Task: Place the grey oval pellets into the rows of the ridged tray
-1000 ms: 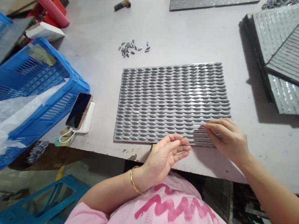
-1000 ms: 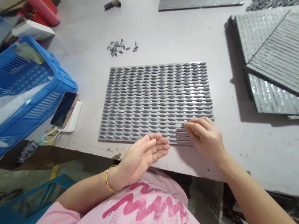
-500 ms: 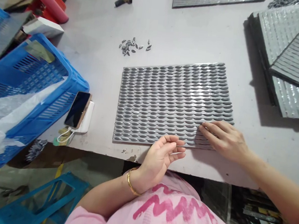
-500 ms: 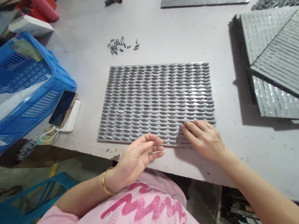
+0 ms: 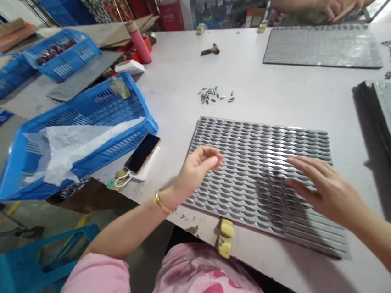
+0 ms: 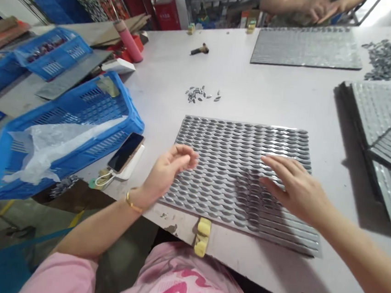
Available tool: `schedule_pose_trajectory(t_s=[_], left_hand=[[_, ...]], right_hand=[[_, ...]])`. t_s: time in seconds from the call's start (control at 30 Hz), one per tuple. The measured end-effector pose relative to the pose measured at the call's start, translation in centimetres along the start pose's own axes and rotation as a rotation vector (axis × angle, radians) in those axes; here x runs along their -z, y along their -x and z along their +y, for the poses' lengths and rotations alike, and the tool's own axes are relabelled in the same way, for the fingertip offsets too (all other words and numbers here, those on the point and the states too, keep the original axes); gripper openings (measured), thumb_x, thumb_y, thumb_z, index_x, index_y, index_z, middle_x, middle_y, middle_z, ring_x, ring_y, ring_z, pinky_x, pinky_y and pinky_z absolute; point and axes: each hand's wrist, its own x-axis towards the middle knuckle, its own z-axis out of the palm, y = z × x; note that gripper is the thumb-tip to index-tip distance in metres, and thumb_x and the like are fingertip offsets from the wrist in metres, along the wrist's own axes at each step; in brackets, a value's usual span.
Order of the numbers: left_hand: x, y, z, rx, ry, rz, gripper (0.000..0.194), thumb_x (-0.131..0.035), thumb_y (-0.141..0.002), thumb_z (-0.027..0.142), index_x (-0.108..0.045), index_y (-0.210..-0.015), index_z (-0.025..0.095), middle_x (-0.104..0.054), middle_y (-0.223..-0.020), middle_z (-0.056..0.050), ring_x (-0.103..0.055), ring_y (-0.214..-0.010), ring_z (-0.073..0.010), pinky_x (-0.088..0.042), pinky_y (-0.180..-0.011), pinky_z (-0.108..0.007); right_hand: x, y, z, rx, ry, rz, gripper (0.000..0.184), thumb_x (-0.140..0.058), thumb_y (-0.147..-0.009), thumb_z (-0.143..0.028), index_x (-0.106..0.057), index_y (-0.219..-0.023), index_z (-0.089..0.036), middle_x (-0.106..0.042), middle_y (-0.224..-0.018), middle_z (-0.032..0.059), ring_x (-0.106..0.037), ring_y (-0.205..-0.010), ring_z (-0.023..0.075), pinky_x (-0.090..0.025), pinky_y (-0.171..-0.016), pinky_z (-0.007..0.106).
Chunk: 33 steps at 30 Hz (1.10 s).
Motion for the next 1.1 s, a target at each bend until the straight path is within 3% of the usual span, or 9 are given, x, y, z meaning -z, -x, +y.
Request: schedule_pose_trajectory(t_s=[0.07,0.13,0.27,0.4,0.53,0.7,0.8,1.0,1.1], left_hand=[[3.4,-5.6,0.7,-0.256,-0.338,0.107,0.029,-0.064,-0.087,0.029,-0.059,-0.115,0.02,-0.065,-0.125,-0.012,-0.062,-0.116,-0.0232,-0.047,-0.104,-0.04],[6.4,-11.5,1.1,-0.346,-0.693,0.184,0.048,-0.062,-0.087,0.026,-0.05,-0.133,0.018,-0.052,-0.145,-0.017,-0.048,-0.136,-0.0273,-0.037,-0.115,-0.043],[10.2,-21.1,0.9,-0.195,-1.239,0.083,0.087,-0.062,-0.086,0.037,-0.02,-0.156,0.006,-0.018,-0.165,-0.024,-0.012,-0.155,-0.0308,-0.014,-0.125,-0.045],[11.3,-27.6,-0.5,-0.12,-1.331,0.011,0.104,-0.061,-0.083,0.057,-0.01,-0.161,0.01,-0.007,-0.168,-0.019,-0.004,-0.156,-0.0328,-0.004,-0.125,-0.051],[10.8,-32.4,-1.9,-0.135,-1.278,0.025,0.085,-0.045,-0.092,0.058,-0.021,-0.159,0.013,-0.017,-0.167,-0.015,-0.009,-0.155,-0.0313,0.0,-0.124,-0.053],[9.9,-35.1,-2.8,-0.229,-1.111,0.059,0.067,-0.036,-0.1,0.049,-0.029,-0.157,0.016,-0.038,-0.16,-0.011,-0.027,-0.151,-0.0215,-0.011,-0.125,-0.04],[10.7,-34.6,-2.8,-0.254,-0.928,0.24,0.062,-0.025,-0.104,0.046,-0.027,-0.157,0.013,-0.048,-0.152,-0.016,-0.043,-0.143,-0.0204,-0.031,-0.116,-0.035],[12.9,-32.2,-3.7,-0.288,-0.666,0.503,0.043,-0.029,-0.105,0.044,-0.052,-0.133,0.022,-0.066,-0.132,-0.013,-0.063,-0.122,-0.0182,-0.046,-0.097,-0.029],[12.5,-31.7,-4.1,-0.285,-0.6,0.579,0.033,-0.034,-0.104,0.043,-0.058,-0.116,0.024,-0.071,-0.119,-0.011,-0.066,-0.113,-0.0191,-0.047,-0.093,-0.029]], right_hand=[[-1.4,-4.7,2.3,-0.123,-0.018,-0.126,0.064,-0.045,-0.097,-0.054,-0.033,-0.155,-0.028,-0.049,-0.15,0.0152,-0.049,-0.136,0.0377,-0.049,-0.105,0.053],[-3.6,-10.0,4.7,-0.244,-0.042,-0.232,0.078,-0.042,-0.094,-0.063,-0.028,-0.157,-0.021,-0.037,-0.157,0.0187,-0.039,-0.143,0.0385,-0.042,-0.112,0.055],[-9.1,-20.4,7.8,-0.339,0.003,-0.39,0.094,-0.045,-0.088,-0.066,-0.02,-0.158,-0.008,-0.019,-0.164,0.0238,-0.016,-0.153,0.0376,-0.025,-0.123,0.052],[-14.4,-27.4,8.3,-0.37,0.063,-0.444,0.101,-0.044,-0.087,-0.07,-0.014,-0.159,-0.005,-0.013,-0.165,0.0253,-0.011,-0.153,0.0394,-0.021,-0.123,0.051],[-18.4,-31.3,8.5,-0.343,0.083,-0.431,0.108,-0.035,-0.085,-0.079,-0.009,-0.159,-0.005,-0.01,-0.165,0.0255,-0.008,-0.154,0.0388,-0.014,-0.124,0.055],[-21.5,-35.2,8.3,-0.24,0.049,-0.388,0.114,-0.031,-0.082,-0.085,0.0,-0.16,-0.009,-0.003,-0.167,0.0213,-0.001,-0.155,0.0351,-0.008,-0.124,0.052],[-23.0,-37.7,7.4,-0.165,0.011,-0.346,0.115,-0.035,-0.08,-0.086,-0.001,-0.161,-0.012,-0.005,-0.167,0.0212,-0.003,-0.154,0.04,-0.013,-0.122,0.055],[-25.0,-40.8,5.0,-0.047,0.032,-0.208,0.069,-0.042,-0.091,-0.068,-0.054,-0.139,-0.021,-0.05,-0.143,0.0164,-0.037,-0.136,0.0375,-0.032,-0.111,0.051],[-25.0,-40.9,4.4,-0.089,0.051,-0.159,0.051,-0.041,-0.095,-0.05,-0.063,-0.126,-0.017,-0.057,-0.129,0.0185,-0.044,-0.123,0.0359,-0.038,-0.102,0.049]])
